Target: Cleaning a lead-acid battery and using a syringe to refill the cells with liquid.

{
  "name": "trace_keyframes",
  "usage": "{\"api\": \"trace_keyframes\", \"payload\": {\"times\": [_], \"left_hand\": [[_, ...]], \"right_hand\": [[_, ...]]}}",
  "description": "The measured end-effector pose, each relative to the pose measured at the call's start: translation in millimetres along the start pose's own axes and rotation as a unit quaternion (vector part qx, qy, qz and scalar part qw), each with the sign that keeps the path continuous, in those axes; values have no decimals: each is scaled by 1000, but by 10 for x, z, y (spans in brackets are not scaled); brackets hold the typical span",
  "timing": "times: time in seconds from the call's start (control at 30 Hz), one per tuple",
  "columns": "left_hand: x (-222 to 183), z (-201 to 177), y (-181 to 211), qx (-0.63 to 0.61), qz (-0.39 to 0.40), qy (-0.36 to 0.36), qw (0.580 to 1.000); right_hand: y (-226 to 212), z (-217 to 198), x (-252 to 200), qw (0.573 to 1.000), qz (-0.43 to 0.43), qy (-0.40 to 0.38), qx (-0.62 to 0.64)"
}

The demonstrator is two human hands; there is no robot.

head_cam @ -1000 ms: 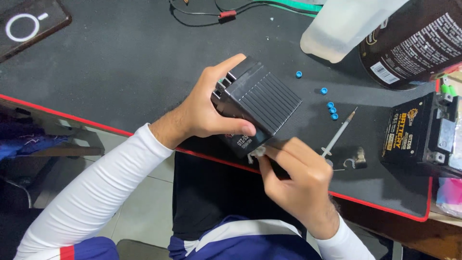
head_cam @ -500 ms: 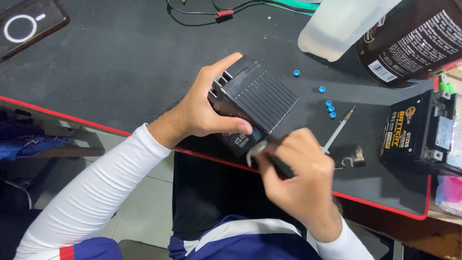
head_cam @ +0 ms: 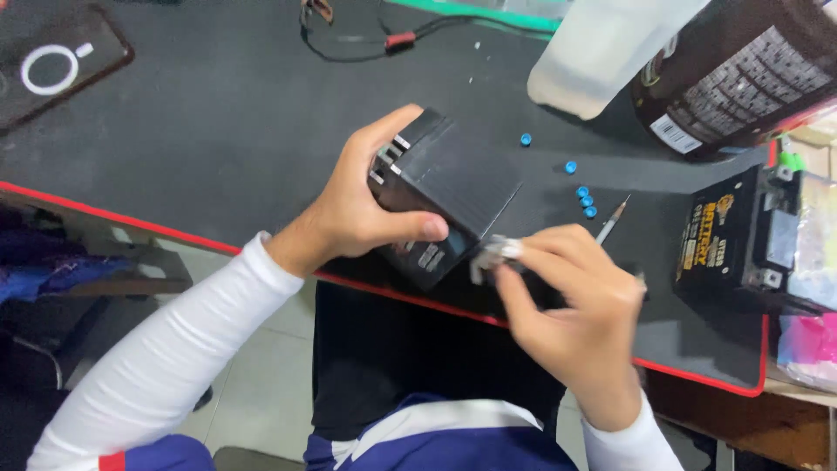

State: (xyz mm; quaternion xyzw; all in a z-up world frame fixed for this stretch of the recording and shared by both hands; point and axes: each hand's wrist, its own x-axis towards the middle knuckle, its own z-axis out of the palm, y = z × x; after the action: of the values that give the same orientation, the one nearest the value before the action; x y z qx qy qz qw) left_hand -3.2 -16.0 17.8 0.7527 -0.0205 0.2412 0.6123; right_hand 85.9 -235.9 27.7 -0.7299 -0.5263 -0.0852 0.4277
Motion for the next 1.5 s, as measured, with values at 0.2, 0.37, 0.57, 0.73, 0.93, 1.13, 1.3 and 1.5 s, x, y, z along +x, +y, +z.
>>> {"api": "trace_keyframes", "payload": {"times": [0.2, 0.37, 0.57, 0.73, 0.93, 1.13, 1.3, 1.5], "left_hand": [[-408, 353, -88, -312, -59, 112, 942], [-595, 547, -160, -455, -125, 155, 868], [-565, 553, -125, -493, -108, 164, 848], [-543, 517, -74, -498, -113, 223, 830], [-524, 540, -99, -489, -98, 241, 833], [-520, 555, -122, -501, -88, 266, 819], [-539, 572, -88, -516, -135, 239, 811], [-555, 588, -78, -539, -84, 132, 828]], "right_hand": [[171, -283, -273, 976, 134, 93, 143], [66, -318, -195, 981, 81, 61, 168], [-95, -175, 107, 994, -56, 11, 97], [-213, -183, 149, 985, -139, -28, 94], [-221, -176, 4, 982, -173, -35, 69], [-365, -102, 19, 981, -189, -24, 45], [-388, -92, 140, 982, -169, -23, 79], [-484, 64, 346, 979, -182, 39, 79]]}}
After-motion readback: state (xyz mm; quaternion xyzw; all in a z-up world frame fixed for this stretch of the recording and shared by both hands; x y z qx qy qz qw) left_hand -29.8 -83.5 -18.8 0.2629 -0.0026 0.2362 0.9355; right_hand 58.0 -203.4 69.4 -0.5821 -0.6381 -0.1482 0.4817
